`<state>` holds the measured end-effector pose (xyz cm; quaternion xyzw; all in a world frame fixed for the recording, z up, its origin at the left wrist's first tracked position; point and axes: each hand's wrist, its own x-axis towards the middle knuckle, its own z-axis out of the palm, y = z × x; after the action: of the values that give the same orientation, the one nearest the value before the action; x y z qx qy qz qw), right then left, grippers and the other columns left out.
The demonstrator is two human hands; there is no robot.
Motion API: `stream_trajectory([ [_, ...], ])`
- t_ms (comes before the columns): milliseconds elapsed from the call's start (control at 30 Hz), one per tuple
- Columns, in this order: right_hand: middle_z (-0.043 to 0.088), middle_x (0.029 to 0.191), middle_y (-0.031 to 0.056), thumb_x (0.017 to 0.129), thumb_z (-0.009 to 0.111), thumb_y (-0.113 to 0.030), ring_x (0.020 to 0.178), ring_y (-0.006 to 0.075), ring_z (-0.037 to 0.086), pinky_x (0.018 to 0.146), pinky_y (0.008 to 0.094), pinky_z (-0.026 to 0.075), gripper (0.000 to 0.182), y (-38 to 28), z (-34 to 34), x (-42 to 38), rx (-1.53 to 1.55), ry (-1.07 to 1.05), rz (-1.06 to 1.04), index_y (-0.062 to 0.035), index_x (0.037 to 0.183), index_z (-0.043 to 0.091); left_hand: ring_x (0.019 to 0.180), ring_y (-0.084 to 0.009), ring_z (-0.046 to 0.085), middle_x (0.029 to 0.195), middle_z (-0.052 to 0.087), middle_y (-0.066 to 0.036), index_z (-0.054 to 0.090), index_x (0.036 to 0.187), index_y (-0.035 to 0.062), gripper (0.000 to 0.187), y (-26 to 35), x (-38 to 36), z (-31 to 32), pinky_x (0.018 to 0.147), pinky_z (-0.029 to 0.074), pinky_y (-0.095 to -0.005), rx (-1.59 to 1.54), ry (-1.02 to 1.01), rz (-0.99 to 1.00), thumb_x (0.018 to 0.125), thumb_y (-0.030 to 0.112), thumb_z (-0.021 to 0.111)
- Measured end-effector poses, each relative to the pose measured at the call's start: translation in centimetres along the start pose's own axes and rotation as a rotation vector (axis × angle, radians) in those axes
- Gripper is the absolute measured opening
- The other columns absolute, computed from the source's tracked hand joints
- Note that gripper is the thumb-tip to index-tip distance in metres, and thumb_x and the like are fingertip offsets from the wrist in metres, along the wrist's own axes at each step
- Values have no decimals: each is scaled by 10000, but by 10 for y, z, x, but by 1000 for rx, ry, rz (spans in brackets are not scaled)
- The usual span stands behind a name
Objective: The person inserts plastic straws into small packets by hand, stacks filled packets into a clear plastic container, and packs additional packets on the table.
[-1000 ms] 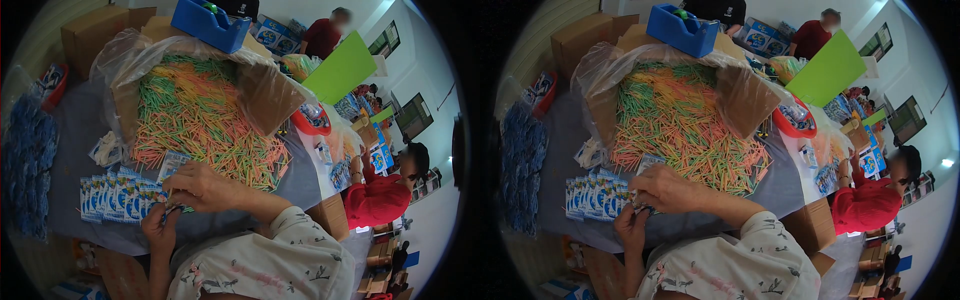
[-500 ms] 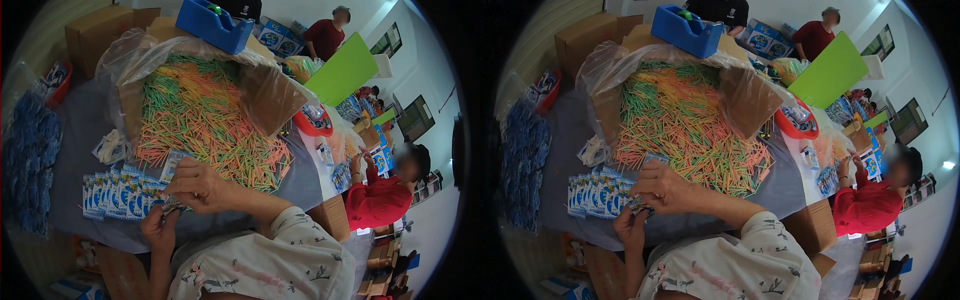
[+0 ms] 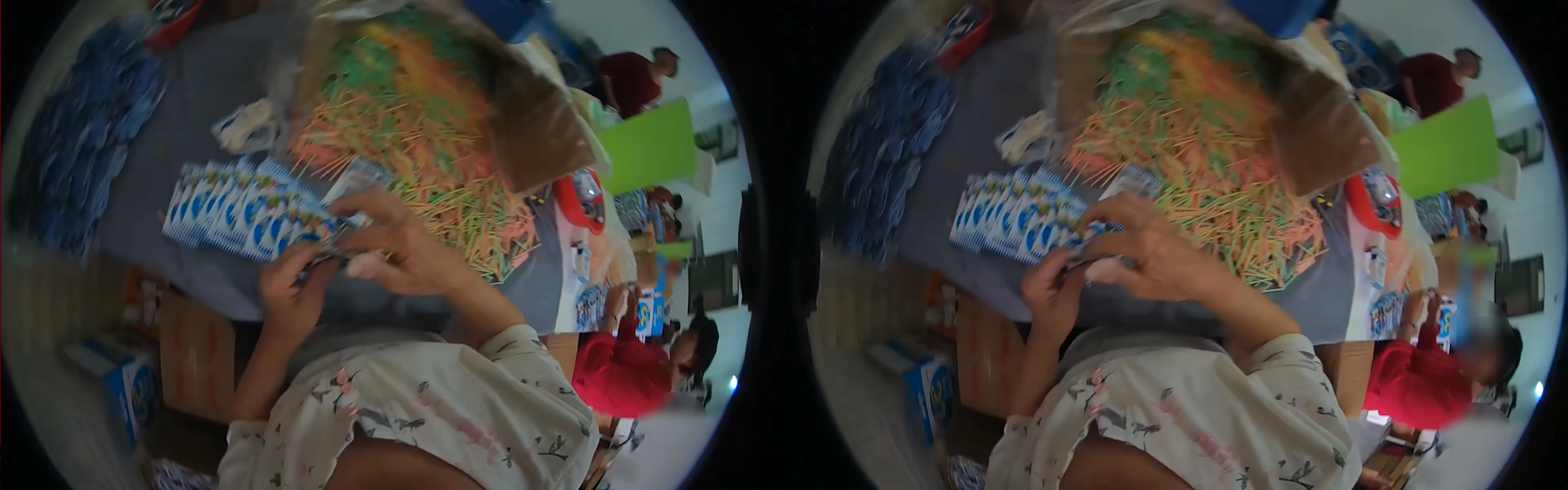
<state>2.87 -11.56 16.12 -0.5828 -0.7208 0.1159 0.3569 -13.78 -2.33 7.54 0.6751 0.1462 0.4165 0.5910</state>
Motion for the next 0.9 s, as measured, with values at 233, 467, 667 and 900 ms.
stream_trajectory([
  [233,644,977,126,810,718,-22,822,219,631,706,321,500,181,20,2,-22,201,214,307,-4,988,695,659,-314,614,747,605,-144,627,887,-40,121,-1,1,-9,582,466,-383,319,-77,-7,796,2,694],
  [467,654,845,148,830,684,-23,686,229,649,611,304,507,220,16,36,-9,88,-111,246,33,1040,651,706,-349,610,775,622,-128,625,866,-33,181,-15,24,-15,604,463,-422,711,-116,-4,780,89,727],
  [667,654,855,178,821,710,-55,673,271,657,609,340,519,276,28,60,5,81,-144,364,52,1066,640,894,-324,613,905,651,-149,683,1041,36,284,-6,35,-45,761,493,-390,891,-27,95,794,164,739],
  [900,644,873,213,822,718,-133,758,386,647,667,446,503,309,22,67,20,81,-122,338,49,1054,623,801,-250,661,847,677,-175,675,1074,-67,651,-6,111,-179,683,495,-370,1040,-72,-458,837,539,694],
])
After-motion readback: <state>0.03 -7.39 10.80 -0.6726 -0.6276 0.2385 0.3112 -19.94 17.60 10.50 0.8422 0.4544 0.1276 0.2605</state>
